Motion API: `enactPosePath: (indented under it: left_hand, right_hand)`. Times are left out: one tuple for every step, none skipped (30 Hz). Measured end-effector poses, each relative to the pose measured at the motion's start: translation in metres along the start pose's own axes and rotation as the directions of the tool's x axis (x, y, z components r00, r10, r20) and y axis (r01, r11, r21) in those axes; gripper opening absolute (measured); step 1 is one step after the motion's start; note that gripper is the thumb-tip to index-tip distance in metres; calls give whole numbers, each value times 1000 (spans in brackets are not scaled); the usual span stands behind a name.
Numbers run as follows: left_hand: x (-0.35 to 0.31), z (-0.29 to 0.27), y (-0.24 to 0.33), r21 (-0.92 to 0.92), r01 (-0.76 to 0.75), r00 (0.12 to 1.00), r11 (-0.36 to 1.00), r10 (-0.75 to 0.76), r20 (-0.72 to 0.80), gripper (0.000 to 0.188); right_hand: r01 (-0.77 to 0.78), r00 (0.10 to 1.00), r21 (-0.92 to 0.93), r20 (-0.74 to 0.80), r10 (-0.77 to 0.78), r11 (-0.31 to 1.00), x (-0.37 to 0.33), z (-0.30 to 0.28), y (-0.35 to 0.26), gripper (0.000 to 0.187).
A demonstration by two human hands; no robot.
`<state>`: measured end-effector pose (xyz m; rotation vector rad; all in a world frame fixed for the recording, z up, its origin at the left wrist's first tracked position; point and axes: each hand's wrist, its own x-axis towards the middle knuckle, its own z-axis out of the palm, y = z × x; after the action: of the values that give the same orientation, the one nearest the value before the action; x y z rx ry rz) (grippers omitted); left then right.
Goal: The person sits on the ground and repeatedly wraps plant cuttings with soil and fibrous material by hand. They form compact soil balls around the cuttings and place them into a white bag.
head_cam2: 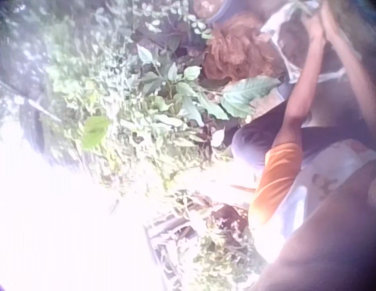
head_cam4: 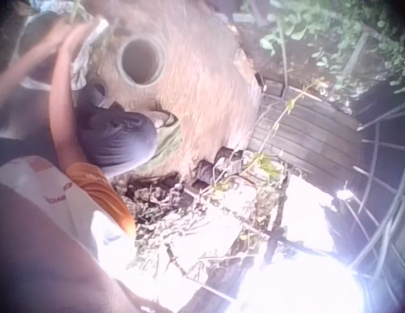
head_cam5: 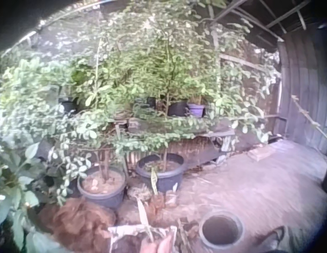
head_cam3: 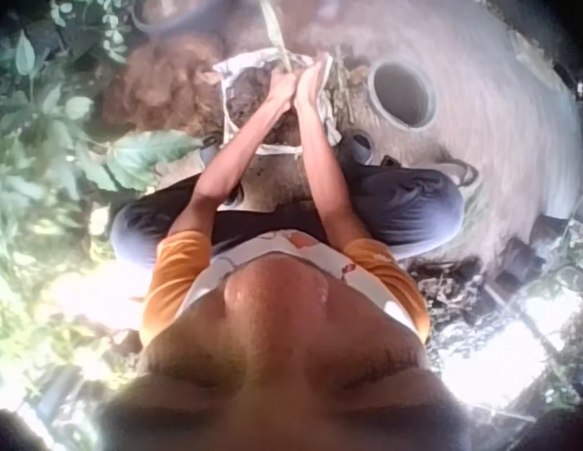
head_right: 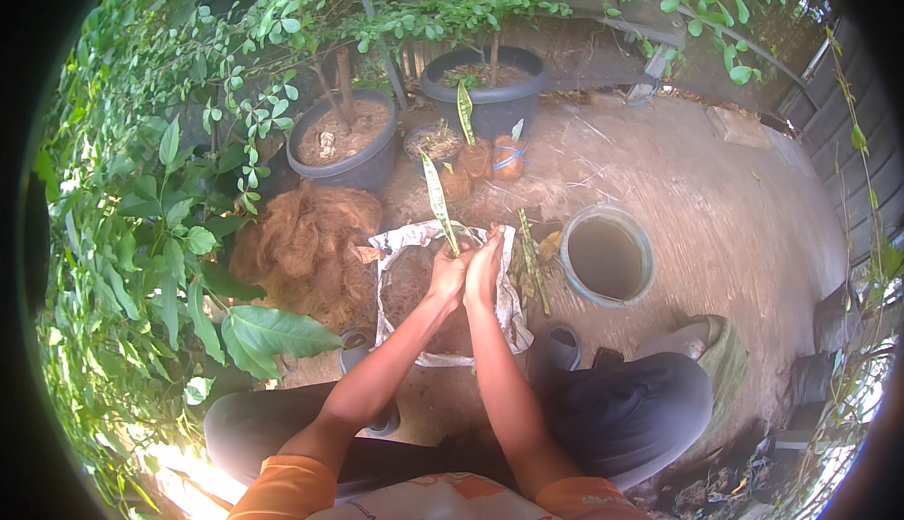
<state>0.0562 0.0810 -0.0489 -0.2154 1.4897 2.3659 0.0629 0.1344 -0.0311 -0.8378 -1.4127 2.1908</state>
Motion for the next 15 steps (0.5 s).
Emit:
enactPosePath:
  left_hand:
    - [-2, 5, 3, -5, 5, 1000, 1000, -5, -12, 21]
    - [-3, 10, 7, -9, 9, 1000, 1000, -10, -23, 24]
    - [-5, 15, 11, -14, 15, 999, 1000, -15, -33, 26]
    - [-6, 14, 14, -35, 34, 999, 999, -35, -20, 28]
    - [-6, 14, 17, -55, 54, 998, 997, -55, -6, 30]
    - [-8, 13, 19, -75, 75, 997, 994, -75, 9, 31]
    - [-5, 10, 17, -59, 58, 998, 997, -56, 37, 34]
    - [-2, 7, 14, -43, 41, 997, 998, -38, 64, 37]
    - [0, 4, 12, -28, 23, 996, 999, -21, 92, 40]
    - [-1, 5, 13, -15, 25, 995, 1000, -24, 98, 40]
    - [-2, 5, 13, -2, 27, 994, 1000, -26, 104, 41]
    - [-4, 6, 14, 10, 28, 994, 1000, -29, 109, 42]
    - [-5, 6, 15, 34, 19, 994, 999, -22, 106, 42]
    - [-7, 6, 15, 58, 10, 995, 998, -16, 102, 42]
    - [-8, 6, 15, 82, 1, 995, 997, -9, 98, 42]
  right_hand:
    - [-15, 1000, -23, 18, 15, 1000, 0, -3, -4, 69]
    - [33, 999, 45, -12, -32, 998, 13, -5, 8, 70]
    - [29, 1000, 64, -12, -28, 998, 18, -9, 12, 70]
    - [17, 1000, 84, -5, -17, 996, 18, -7, 10, 70]
    - [6, 1000, 104, 1, -6, 995, 18, -5, 9, 70]
    - [8, 1000, 85, 12, -9, 996, 16, -5, 7, 70]
    - [11, 1000, 68, 23, -12, 998, 14, -3, 4, 70]
    - [14, 999, 51, 35, -16, 999, 12, -2, 1, 70]
    - [1, 999, 45, 46, -3, 999, 9, -1, -1, 71]
    - [-11, 999, 38, 52, 9, 999, 8, -2, -3, 71]
    - [-24, 998, 32, 58, 22, 999, 7, -2, -4, 71]
    - [-29, 998, 12, 53, 28, 1000, 5, -2, -4, 71]
    - [-33, 998, -9, 49, 33, 999, 4, -2, -5, 70]
    - [-37, 998, -30, 46, 38, 999, 2, -2, -6, 70]
    - [-62, 994, -15, 92, 64, 998, 1, -2, -6, 69]
